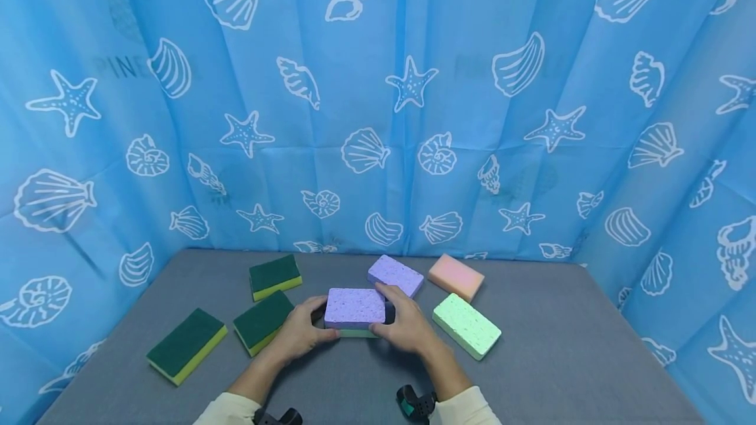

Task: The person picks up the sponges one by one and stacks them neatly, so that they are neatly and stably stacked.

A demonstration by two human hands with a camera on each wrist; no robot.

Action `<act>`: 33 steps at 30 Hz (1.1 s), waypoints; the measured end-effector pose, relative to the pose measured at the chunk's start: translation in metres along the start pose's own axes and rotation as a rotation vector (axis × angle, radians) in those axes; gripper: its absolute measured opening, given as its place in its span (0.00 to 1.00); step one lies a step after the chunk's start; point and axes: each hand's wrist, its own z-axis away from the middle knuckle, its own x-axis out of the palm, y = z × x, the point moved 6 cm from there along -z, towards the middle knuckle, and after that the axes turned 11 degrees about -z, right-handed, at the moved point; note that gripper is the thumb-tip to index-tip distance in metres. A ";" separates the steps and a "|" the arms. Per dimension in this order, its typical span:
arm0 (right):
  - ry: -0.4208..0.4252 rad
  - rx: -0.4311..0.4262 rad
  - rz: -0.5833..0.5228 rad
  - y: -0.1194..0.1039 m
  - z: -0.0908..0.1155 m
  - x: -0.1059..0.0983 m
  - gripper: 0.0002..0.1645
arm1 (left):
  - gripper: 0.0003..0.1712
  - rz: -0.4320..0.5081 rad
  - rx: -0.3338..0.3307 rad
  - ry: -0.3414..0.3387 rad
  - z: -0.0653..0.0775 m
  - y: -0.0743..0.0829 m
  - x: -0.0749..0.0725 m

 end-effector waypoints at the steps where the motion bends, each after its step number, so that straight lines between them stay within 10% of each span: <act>1: -0.002 0.001 0.000 0.000 0.000 0.000 0.44 | 0.41 -0.001 -0.001 0.000 0.000 0.000 0.000; 33: -0.040 0.014 -0.013 0.003 0.002 0.002 0.47 | 0.41 -0.018 -0.030 -0.007 0.001 0.002 -0.001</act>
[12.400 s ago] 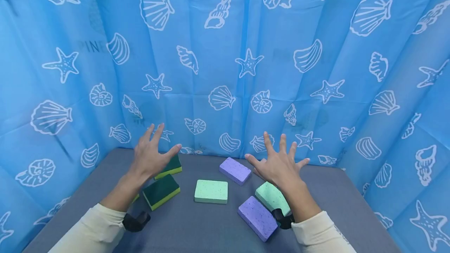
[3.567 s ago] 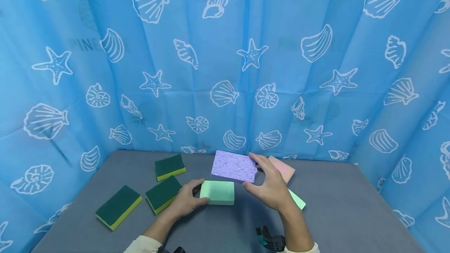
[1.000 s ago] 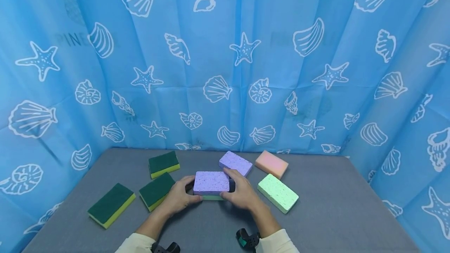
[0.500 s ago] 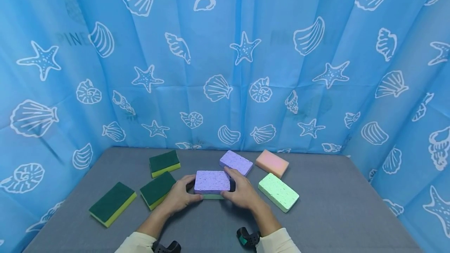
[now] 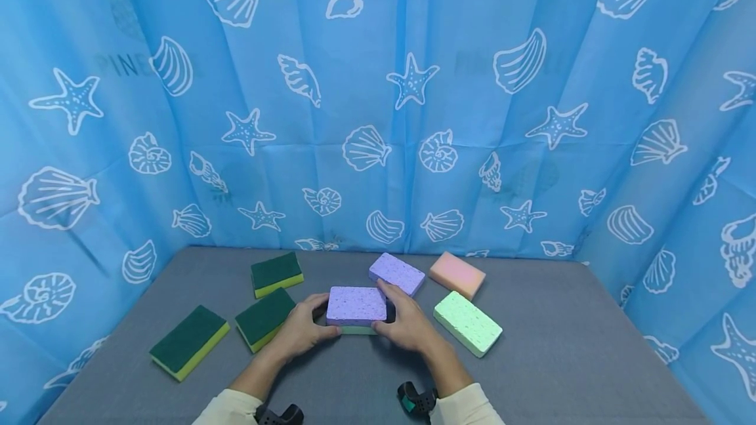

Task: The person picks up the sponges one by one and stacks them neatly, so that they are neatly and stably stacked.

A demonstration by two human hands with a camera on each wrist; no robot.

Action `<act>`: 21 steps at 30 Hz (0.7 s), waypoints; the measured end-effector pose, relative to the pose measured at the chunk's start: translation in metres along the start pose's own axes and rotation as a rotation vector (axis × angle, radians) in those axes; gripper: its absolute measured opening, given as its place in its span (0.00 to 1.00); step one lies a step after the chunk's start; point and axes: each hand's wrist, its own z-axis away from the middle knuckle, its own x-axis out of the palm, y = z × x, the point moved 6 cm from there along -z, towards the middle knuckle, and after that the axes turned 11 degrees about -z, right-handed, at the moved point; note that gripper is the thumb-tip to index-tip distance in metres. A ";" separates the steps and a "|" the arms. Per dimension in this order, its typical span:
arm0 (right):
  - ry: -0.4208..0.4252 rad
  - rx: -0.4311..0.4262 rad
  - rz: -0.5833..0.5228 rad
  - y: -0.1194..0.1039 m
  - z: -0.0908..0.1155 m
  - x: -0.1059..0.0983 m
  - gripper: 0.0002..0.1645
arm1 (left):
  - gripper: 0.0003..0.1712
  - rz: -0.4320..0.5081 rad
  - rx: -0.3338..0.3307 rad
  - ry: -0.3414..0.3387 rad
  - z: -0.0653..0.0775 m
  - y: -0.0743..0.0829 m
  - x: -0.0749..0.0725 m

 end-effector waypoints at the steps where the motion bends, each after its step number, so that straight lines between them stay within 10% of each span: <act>1: 0.000 0.002 0.002 0.000 0.000 0.000 0.47 | 0.41 0.004 0.002 0.002 0.000 0.000 0.000; 21: -0.001 0.020 0.016 0.002 0.000 0.001 0.47 | 0.49 0.361 0.118 0.027 -0.002 0.002 -0.006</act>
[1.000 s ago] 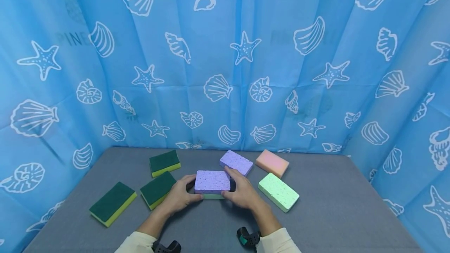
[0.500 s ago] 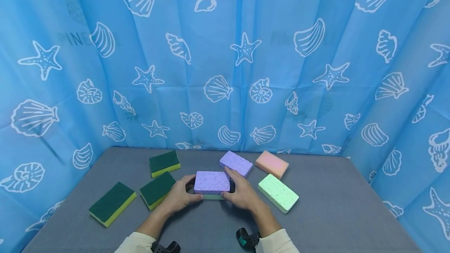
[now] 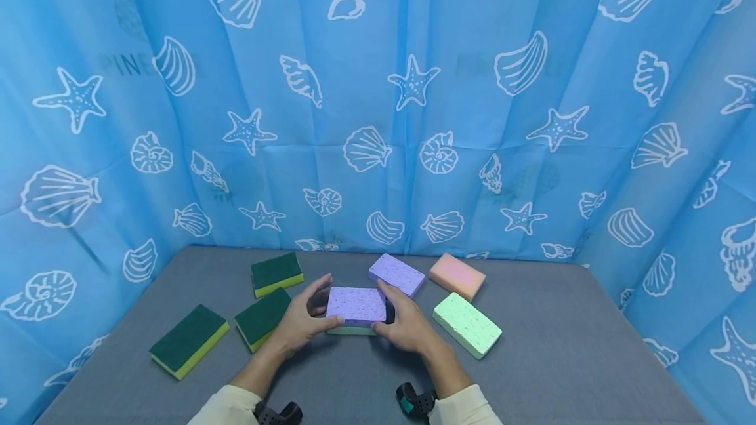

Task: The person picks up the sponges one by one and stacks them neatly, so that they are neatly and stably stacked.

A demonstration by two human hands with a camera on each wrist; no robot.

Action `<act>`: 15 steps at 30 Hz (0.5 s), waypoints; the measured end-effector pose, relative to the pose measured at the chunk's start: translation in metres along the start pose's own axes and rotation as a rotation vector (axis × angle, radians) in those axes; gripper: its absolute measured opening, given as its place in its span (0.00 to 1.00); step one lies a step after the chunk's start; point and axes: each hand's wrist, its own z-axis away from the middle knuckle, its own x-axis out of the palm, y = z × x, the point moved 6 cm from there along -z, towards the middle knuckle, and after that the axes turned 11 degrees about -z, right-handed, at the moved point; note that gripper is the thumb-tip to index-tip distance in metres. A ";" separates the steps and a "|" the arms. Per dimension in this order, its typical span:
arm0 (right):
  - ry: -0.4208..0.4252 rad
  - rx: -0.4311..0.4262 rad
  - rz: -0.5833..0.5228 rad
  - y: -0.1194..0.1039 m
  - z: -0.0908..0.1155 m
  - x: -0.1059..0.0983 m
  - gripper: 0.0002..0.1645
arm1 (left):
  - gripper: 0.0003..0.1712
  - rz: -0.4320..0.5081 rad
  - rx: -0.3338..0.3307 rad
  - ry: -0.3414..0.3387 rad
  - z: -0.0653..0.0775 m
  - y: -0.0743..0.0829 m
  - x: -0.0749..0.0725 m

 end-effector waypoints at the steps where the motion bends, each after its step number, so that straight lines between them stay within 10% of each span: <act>1: 0.000 0.001 -0.001 0.000 0.000 0.000 0.47 | 0.48 0.006 0.002 0.000 0.000 0.001 0.000; 15: -0.007 0.011 0.003 0.002 -0.001 0.000 0.47 | 0.47 -0.015 0.021 -0.024 -0.002 0.000 0.001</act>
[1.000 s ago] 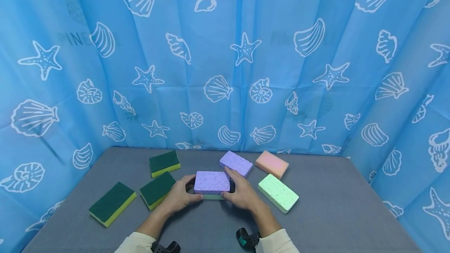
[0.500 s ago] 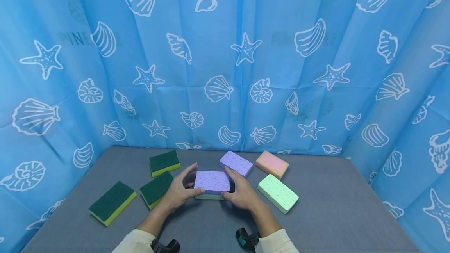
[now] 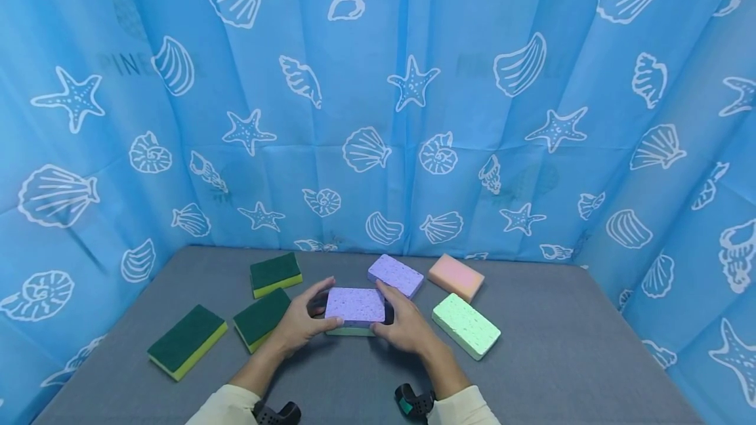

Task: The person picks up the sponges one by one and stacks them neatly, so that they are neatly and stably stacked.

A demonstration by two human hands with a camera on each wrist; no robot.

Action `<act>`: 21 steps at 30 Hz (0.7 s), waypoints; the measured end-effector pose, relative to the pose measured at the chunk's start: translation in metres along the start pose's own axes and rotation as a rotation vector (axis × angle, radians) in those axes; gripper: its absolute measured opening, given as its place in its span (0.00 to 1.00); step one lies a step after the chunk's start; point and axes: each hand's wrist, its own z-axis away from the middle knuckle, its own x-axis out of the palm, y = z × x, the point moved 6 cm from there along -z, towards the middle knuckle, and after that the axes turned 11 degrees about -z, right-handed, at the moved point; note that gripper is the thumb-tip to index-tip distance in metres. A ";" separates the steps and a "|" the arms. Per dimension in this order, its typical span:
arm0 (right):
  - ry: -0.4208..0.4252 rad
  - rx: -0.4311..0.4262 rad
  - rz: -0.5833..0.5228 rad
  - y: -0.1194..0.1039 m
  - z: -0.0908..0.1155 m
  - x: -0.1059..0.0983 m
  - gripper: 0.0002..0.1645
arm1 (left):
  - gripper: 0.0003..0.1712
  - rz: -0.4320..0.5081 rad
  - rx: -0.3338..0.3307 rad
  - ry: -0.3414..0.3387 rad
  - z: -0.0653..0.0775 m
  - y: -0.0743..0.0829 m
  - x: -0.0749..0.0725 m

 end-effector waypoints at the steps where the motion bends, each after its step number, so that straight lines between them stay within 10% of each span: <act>1: -0.001 -0.003 0.000 0.000 0.000 0.000 0.47 | 0.47 0.000 0.004 -0.004 0.000 0.000 0.000; 21: 0.047 -0.149 -0.129 -0.016 0.001 -0.020 0.42 | 0.45 -0.038 -0.061 -0.009 0.001 -0.007 0.001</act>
